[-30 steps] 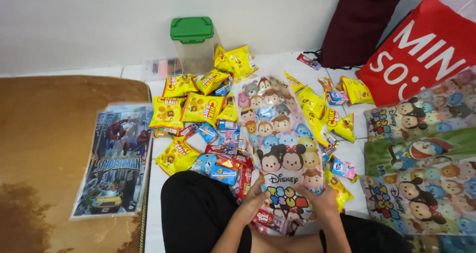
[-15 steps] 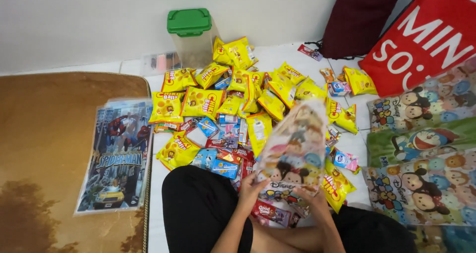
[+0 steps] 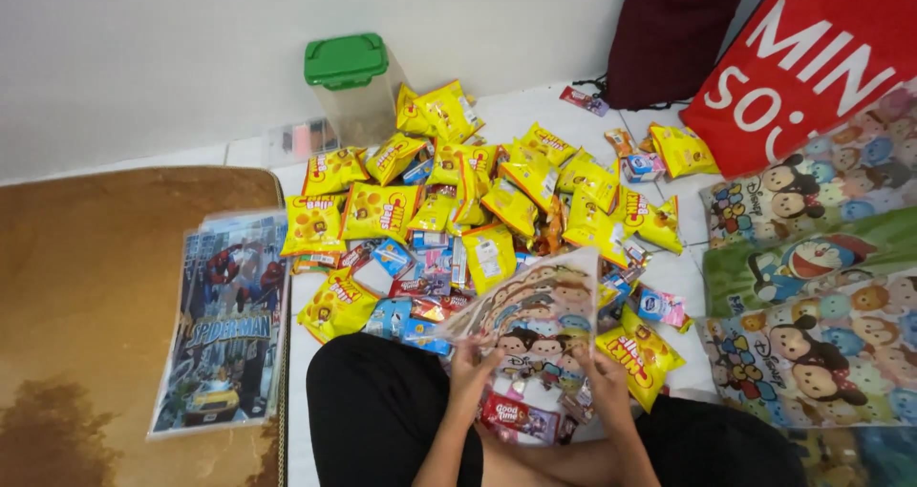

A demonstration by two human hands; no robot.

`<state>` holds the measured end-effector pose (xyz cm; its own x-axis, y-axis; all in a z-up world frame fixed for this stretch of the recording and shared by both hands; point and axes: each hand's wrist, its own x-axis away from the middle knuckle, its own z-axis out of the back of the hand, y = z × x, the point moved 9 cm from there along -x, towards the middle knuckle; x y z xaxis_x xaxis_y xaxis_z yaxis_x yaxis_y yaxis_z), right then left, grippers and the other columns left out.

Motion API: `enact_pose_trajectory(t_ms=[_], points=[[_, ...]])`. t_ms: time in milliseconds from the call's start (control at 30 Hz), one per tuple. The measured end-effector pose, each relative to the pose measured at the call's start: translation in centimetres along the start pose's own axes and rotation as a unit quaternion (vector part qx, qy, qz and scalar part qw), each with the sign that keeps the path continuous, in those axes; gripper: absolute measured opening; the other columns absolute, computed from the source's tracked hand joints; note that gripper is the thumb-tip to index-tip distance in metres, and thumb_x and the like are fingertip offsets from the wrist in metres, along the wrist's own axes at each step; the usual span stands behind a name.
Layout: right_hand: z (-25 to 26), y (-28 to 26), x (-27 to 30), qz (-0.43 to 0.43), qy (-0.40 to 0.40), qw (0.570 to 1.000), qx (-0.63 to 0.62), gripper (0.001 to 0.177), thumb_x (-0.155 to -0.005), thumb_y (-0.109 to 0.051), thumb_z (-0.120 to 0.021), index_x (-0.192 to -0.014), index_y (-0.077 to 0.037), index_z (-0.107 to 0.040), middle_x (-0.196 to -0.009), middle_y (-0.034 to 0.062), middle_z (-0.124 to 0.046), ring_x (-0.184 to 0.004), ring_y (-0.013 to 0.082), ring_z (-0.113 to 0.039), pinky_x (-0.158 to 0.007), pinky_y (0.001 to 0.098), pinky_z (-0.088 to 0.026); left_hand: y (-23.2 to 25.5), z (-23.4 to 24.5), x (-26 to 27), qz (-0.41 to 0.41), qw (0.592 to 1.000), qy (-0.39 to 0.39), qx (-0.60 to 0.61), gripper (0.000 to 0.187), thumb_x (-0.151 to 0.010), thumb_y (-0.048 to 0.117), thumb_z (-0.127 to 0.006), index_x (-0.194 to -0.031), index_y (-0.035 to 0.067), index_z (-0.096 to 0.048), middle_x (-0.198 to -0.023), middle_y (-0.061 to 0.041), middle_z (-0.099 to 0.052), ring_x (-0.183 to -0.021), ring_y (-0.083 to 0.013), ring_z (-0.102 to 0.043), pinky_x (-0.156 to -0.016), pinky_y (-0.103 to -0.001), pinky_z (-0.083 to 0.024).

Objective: A person is sorting and packing small snack bags and stickers into a larger clear plastic bag while sitting on the floor.

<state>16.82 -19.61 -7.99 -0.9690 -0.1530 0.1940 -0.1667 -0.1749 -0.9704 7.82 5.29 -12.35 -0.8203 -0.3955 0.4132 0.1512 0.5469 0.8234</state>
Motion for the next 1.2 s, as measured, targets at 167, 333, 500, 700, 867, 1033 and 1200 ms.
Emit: enact_pose_trajectory(t_ms=[167,333,500,700,867,1033,1200], points=[[0.2,2.5,-1.4,0.05,0.018,0.999,-0.013,0.031,-0.101,-0.032,-0.063,-0.094,-0.006,-0.079,-0.073,0.0004,-0.065,-0.066,0.0122,-0.057,-0.058,0.0269,-0.043,4.1,0.1,1.6,-0.049,0.997,0.064,0.005,0.069,-0.081,0.046,-0.071,-0.139,0.008,-0.063,-0.136,-0.011,-0.071,-0.129,-0.026,-0.064,-0.108,-0.039,-0.049],[-0.1,1.7,-0.8,0.077,-0.008,0.997,0.007,0.037,-0.107,-0.035,-0.053,-0.083,-0.011,-0.068,-0.069,-0.0023,-0.058,-0.061,0.0104,-0.051,-0.056,0.0283,-0.04,2.4,3.0,0.2,-0.131,0.98,0.131,-0.075,0.036,-0.097,0.028,-0.068,-0.121,0.003,-0.079,-0.084,0.004,-0.069,-0.06,-0.0045,-0.042,-0.052,-0.023,-0.036],[0.4,-0.3,0.2,-0.01,0.008,1.0,-0.029,0.034,-0.104,-0.036,-0.058,-0.088,-0.008,-0.07,-0.082,0.0032,-0.065,-0.077,0.0168,-0.061,-0.07,0.0321,-0.048,4.7,2.7,0.8,-0.196,0.968,0.125,-0.093,0.026,-0.095,0.028,-0.069,-0.1,0.003,-0.077,-0.094,-0.003,-0.075,-0.093,-0.0134,-0.067,-0.084,-0.029,-0.053],[-0.7,-5.4,1.4,-0.002,-0.02,0.997,-0.076,0.034,-0.102,-0.028,-0.058,-0.094,-0.001,-0.079,-0.091,0.0108,-0.077,-0.086,0.024,-0.072,-0.075,0.039,-0.058,5.0,3.2,0.9,-0.192,0.969,0.138,-0.066,0.028,-0.093,0.028,-0.071,-0.103,0.002,-0.077,-0.095,-0.004,-0.075,-0.094,-0.0142,-0.067,-0.085,-0.03,-0.053],[-1.1,-5.4,1.2,-0.043,-0.017,0.995,-0.093,0.031,-0.098,-0.024,-0.063,-0.105,0.001,-0.08,-0.097,0.0146,-0.08,-0.09,0.027,-0.074,-0.077,0.0414,-0.061,5.4,2.8,1.1,-0.191,0.972,0.131,-0.035,0.02,-0.095,0.025,-0.072,-0.094,0.005,-0.075,-0.084,0.0,-0.07,-0.084,-0.0105,-0.064,-0.075,-0.027,-0.051],[-1.1,-6.1,0.9,0.009,-0.019,0.994,-0.107,0.02,-0.096,-0.016,-0.067,-0.105,0.0,-0.076,-0.095,0.0147,-0.08,-0.088,0.0263,-0.076,-0.078,0.0389,-0.062,5.1,3.6,0.8,-0.16,0.973,0.164,-0.009,0.025,-0.092,0.026,-0.074,-0.103,0.003,-0.076,-0.092,-0.005,-0.076,-0.091,-0.0143,-0.068,-0.083,-0.029,-0.054],[-1.3,-7.2,0.1,0.05,-0.018,0.998,-0.028,0.023,-0.096,-0.022,-0.068,-0.098,-0.003,-0.08,-0.087,0.0076,-0.078,-0.082,0.0194,-0.072,-0.073,0.0339,-0.056,7.3,3.6,1.6,-0.162,0.97,0.184,0.0,0.025,-0.09,0.028,-0.075,-0.099,0.005,-0.078,-0.093,-0.003,-0.075,-0.092,-0.0134,-0.066,-0.083,-0.029,-0.052]])
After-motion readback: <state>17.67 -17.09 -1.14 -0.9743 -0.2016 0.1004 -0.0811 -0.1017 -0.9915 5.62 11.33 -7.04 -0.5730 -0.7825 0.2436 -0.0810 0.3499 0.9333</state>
